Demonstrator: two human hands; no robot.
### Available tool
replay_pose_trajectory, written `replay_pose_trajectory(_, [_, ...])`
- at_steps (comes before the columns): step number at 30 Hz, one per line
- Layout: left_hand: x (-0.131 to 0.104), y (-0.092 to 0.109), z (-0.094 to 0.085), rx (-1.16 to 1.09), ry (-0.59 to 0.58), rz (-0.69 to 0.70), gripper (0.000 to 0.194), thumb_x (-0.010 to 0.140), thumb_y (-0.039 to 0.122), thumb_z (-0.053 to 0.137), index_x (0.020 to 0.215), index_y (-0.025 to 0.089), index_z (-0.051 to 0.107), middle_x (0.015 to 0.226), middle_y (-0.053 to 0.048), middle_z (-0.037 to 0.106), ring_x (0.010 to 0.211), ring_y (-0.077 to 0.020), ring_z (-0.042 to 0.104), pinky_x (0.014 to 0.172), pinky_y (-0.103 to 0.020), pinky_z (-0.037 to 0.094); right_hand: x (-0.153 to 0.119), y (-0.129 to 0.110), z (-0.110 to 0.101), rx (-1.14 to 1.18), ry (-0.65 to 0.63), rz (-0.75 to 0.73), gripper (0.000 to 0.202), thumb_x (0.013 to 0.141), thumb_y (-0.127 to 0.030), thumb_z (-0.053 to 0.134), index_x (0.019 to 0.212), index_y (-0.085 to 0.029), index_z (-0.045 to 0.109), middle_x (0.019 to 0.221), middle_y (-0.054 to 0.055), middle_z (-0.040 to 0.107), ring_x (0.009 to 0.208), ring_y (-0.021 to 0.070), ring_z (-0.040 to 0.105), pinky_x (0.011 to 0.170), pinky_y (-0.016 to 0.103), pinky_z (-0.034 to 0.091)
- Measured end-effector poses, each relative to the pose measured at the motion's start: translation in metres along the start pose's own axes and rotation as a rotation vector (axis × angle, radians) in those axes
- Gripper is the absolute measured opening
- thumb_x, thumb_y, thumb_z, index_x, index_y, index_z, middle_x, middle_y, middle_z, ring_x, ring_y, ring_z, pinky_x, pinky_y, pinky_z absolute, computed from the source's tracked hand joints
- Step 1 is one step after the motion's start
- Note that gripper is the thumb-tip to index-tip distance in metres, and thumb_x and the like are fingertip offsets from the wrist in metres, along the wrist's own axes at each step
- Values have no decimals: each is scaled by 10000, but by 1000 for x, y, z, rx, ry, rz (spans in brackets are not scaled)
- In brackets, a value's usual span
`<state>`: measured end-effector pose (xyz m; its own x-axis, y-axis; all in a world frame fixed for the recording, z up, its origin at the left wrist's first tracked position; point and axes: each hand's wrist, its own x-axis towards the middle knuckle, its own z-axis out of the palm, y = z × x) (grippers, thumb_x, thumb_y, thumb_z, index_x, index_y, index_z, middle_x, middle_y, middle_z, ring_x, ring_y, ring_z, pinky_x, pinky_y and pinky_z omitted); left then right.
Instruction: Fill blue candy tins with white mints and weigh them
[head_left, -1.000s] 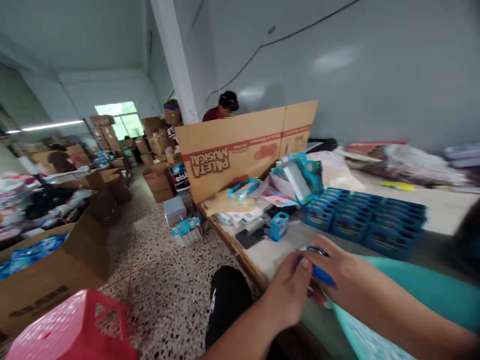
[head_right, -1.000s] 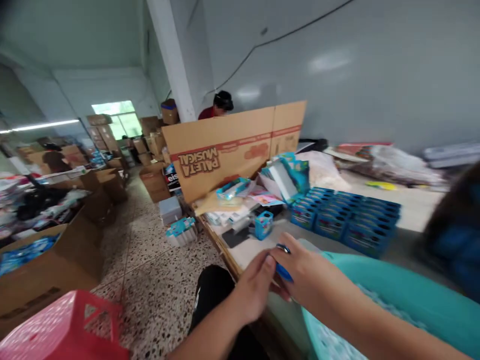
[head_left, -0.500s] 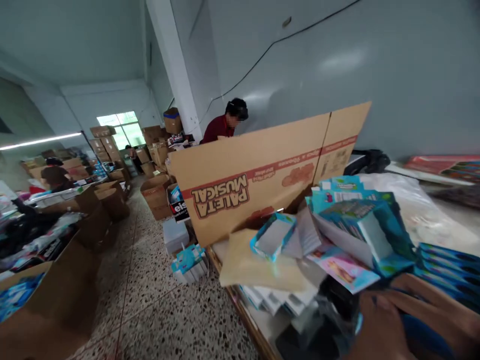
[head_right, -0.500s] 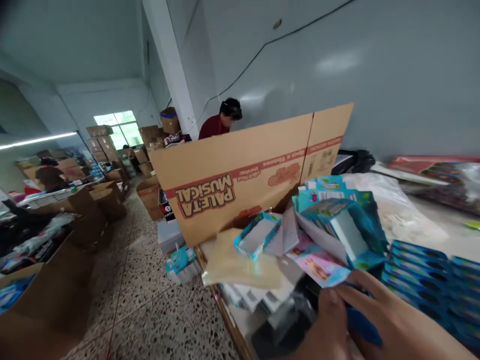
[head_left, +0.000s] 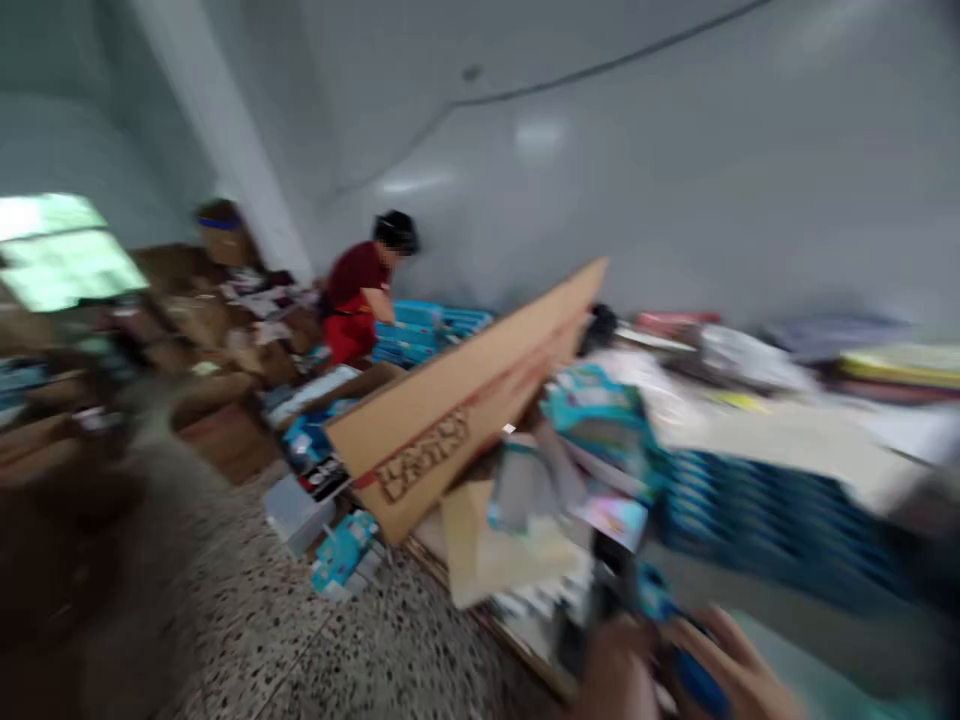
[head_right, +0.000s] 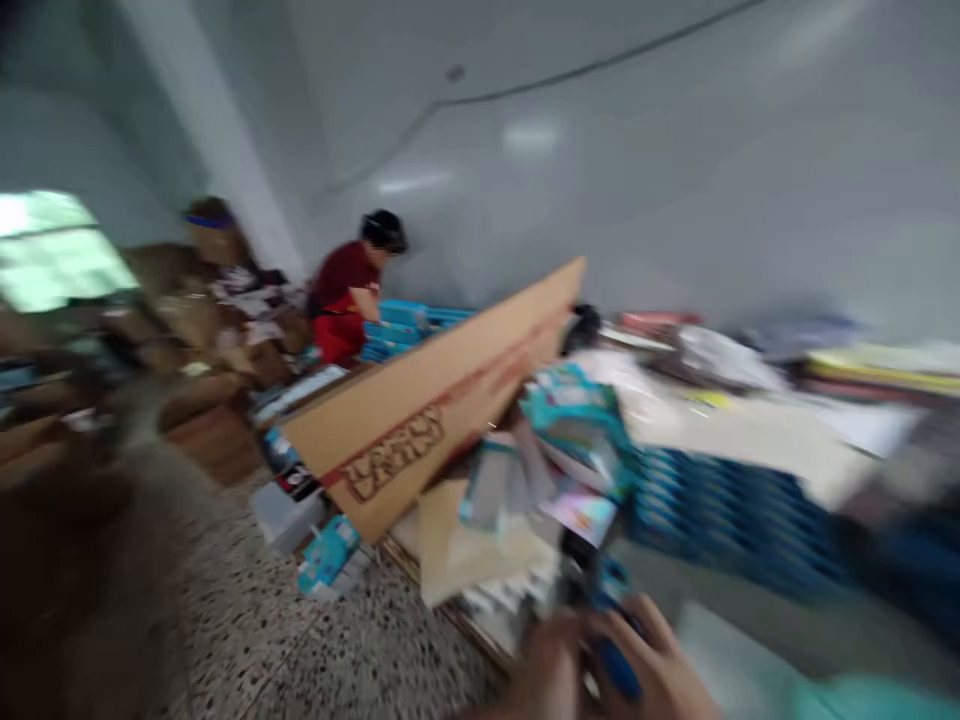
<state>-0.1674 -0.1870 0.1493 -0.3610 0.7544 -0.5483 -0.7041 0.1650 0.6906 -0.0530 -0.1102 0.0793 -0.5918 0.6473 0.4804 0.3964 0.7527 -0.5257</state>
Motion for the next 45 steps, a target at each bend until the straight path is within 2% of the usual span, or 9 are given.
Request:
replay_pose_trajectory(3, [-9,-12,8,82,-23,-177,251,972,380,634,994,131,656,930,-34,666,772,-134,626,701,-297,549,-10,-45,-27,52,44,151,205,774,-137,522,845,-255,673,911,88,625,821,238,660,738,370,582])
replay_pose_trajectory(6, [4,-32,33,160,-98,-285,254,993,358,584,889,132,633,804,-6,623,667,-101,569,609,-234,474,-9,-45,-49,120,181,328,158,705,-87,546,729,-231,606,874,63,570,798,210,592,735,332,533])
replay_pose_trajectory(15, [68,-127,137,455,-237,-542,259,991,388,614,1049,138,644,893,-12,648,688,-105,594,625,-257,535,-66,79,-88,180,462,829,146,668,-85,577,715,-221,606,875,26,532,842,189,555,821,321,477])
replay_pose_trajectory(23, [113,-173,192,618,-261,-717,233,985,353,627,1068,136,642,947,-27,656,757,-123,625,680,-286,568,-87,154,-100,358,628,1135,91,627,-135,547,654,-219,566,787,1,536,797,188,542,835,355,464])
replay_pose_trajectory(28, [137,-149,186,645,-280,-715,139,950,267,652,906,137,631,744,33,578,613,-90,538,622,-255,527,-61,160,-96,624,646,1171,89,590,-155,570,607,-216,633,778,0,582,776,174,557,765,320,473])
replay_pose_trajectory(31, [151,-119,171,641,-277,-680,45,832,161,677,828,140,636,628,52,528,532,-71,469,618,-242,514,-36,155,-77,801,686,1208,65,576,-167,596,595,-210,640,763,-4,601,774,160,567,746,296,479])
replay_pose_trajectory(35, [164,-89,148,627,-214,-592,171,708,169,710,875,141,684,594,56,537,499,-50,435,588,-202,474,-4,148,-45,1057,745,1325,84,606,-245,640,674,-209,606,641,-42,552,620,117,512,595,247,434])
replay_pose_trajectory(39, [166,-81,130,616,-127,-478,313,704,201,732,1010,137,733,647,40,596,538,-54,474,565,-175,423,17,146,-21,1345,731,1440,237,623,-337,681,781,-225,545,498,-99,445,437,90,396,445,227,343])
replay_pose_trajectory(45, [158,-82,114,546,-36,-423,290,712,181,749,997,135,773,769,-9,676,609,-60,522,604,-180,450,23,149,-11,1617,722,1525,366,610,-318,758,841,-238,485,461,-142,364,376,57,291,388,196,298])
